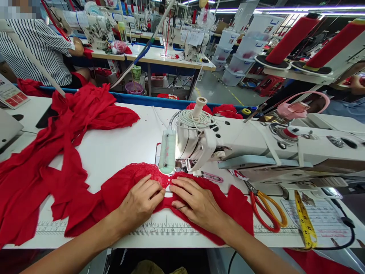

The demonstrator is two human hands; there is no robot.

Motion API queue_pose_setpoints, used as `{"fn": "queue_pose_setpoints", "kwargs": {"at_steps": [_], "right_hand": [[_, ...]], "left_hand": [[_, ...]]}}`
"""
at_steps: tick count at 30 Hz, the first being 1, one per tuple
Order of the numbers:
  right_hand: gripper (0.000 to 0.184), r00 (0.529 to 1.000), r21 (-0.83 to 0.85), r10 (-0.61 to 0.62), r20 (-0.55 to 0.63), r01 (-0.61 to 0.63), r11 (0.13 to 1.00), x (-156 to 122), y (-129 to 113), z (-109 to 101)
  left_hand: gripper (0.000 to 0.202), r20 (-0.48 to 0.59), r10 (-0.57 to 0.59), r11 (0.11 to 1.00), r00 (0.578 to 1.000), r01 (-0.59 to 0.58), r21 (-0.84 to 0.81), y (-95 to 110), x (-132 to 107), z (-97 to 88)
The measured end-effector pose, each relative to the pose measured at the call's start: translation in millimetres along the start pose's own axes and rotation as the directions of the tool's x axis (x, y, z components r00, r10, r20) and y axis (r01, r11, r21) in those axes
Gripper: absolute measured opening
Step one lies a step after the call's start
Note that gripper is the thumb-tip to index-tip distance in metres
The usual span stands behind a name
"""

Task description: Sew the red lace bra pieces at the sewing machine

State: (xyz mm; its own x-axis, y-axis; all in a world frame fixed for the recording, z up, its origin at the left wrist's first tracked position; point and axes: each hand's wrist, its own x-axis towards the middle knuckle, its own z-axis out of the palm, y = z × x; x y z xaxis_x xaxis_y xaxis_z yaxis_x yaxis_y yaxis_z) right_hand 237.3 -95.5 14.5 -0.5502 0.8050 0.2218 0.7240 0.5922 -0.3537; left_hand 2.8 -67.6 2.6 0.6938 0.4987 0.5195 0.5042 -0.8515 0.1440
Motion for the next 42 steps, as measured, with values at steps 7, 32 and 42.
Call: {"fn": "queue_pose_setpoints", "kwargs": {"at_steps": [7,32,42], "right_hand": [[0.05,1.0,-0.043,0.01,-0.029,-0.011,0.999,1,2,6],[0.059,0.988,-0.157,0.148,0.052,-0.138,0.978,-1,0,3],[0.048,0.993,-0.129,0.103,0.05,-0.096,0.987,1,-1,-6]], "left_hand": [[0.023,0.109,0.016,0.997,0.994,-0.008,-0.071,-8,-1,-1.1],[0.032,0.165,-0.161,0.962,0.973,0.192,-0.195,-15,-7,2.8],[0.033,0.171,-0.155,0.965,0.973,0.186,-0.186,-15,-8,2.7]]}}
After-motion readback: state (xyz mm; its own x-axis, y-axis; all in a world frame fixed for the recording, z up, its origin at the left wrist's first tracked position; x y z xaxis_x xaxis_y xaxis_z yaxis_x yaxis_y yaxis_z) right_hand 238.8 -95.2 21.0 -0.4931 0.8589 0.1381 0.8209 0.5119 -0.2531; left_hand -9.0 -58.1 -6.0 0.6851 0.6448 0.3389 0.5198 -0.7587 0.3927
